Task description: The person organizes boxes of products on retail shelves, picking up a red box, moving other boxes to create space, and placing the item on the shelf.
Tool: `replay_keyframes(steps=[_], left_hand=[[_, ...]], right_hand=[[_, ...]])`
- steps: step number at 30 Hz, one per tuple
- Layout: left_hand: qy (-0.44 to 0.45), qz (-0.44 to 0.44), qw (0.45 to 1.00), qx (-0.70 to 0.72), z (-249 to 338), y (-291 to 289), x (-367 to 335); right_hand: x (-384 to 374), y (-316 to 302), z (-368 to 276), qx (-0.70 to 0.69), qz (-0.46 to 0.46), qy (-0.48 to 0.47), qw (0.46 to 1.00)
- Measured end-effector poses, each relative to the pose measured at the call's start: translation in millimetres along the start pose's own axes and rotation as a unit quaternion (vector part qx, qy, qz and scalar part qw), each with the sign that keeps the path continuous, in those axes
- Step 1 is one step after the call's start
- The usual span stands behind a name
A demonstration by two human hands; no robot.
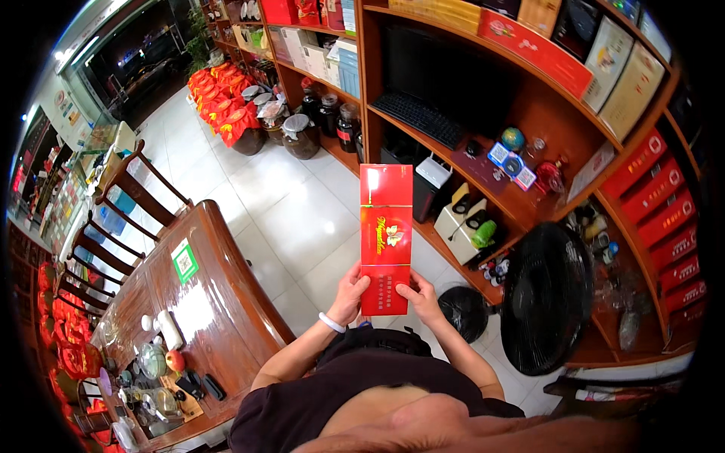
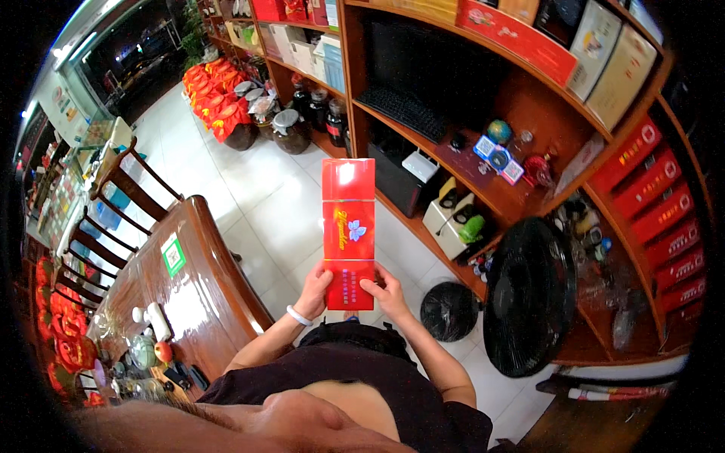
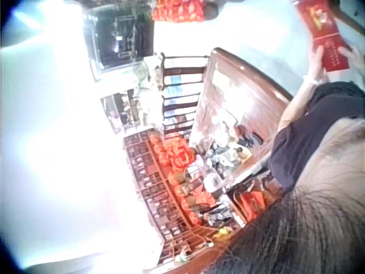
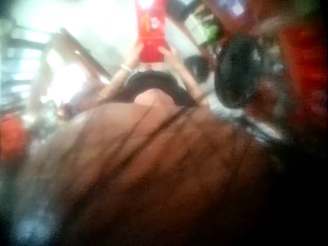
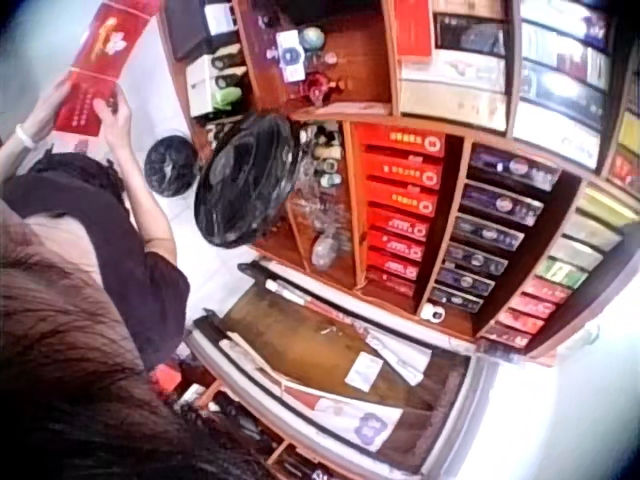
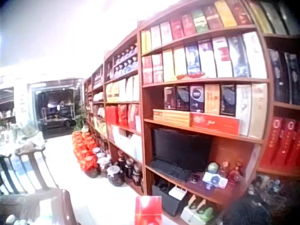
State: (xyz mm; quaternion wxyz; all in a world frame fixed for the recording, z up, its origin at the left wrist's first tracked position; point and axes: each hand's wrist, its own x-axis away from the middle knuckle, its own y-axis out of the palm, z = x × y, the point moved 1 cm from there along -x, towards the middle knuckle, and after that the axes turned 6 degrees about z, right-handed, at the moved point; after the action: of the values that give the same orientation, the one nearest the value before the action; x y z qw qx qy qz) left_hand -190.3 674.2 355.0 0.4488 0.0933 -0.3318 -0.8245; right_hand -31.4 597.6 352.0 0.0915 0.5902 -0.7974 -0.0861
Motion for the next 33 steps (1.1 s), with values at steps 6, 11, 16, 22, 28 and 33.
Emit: replay_keyframes(steps=[6,11,16,22,28,33], left_hand=[[-0.041,0.005,0.999,0.001,31.7,-28.8,-87.0],[-0.059,-0.002,0.997,-0.045,53.9,-33.2,-147.2],[-0.05,-0.011,0.995,-0.084,75.9,-25.7,-221.7],[0.063,0.014,0.994,-0.084,152.9,2.6,-320.4],[0.305,-0.025,0.941,-0.141,297.0,48.0,-421.9],[0.373,-0.076,0.915,-0.136,389.1,108.8,-499.2]], right_hand=[[-90.7,5.0,-1.8,-0.006,0.014,0.003,1.0],[-148.3,1.1,-7.5,-0.001,0.033,-0.019,0.999],[-222.8,-16.4,-12.0,0.003,0.018,-0.037,0.999],[-351.2,-49.4,-16.0,-0.028,-0.042,-0.118,0.992],[-428.7,-87.3,-40.7,0.174,-0.052,-0.144,0.973],[-437.3,-130.5,7.1,0.191,-0.052,-0.061,0.978]])
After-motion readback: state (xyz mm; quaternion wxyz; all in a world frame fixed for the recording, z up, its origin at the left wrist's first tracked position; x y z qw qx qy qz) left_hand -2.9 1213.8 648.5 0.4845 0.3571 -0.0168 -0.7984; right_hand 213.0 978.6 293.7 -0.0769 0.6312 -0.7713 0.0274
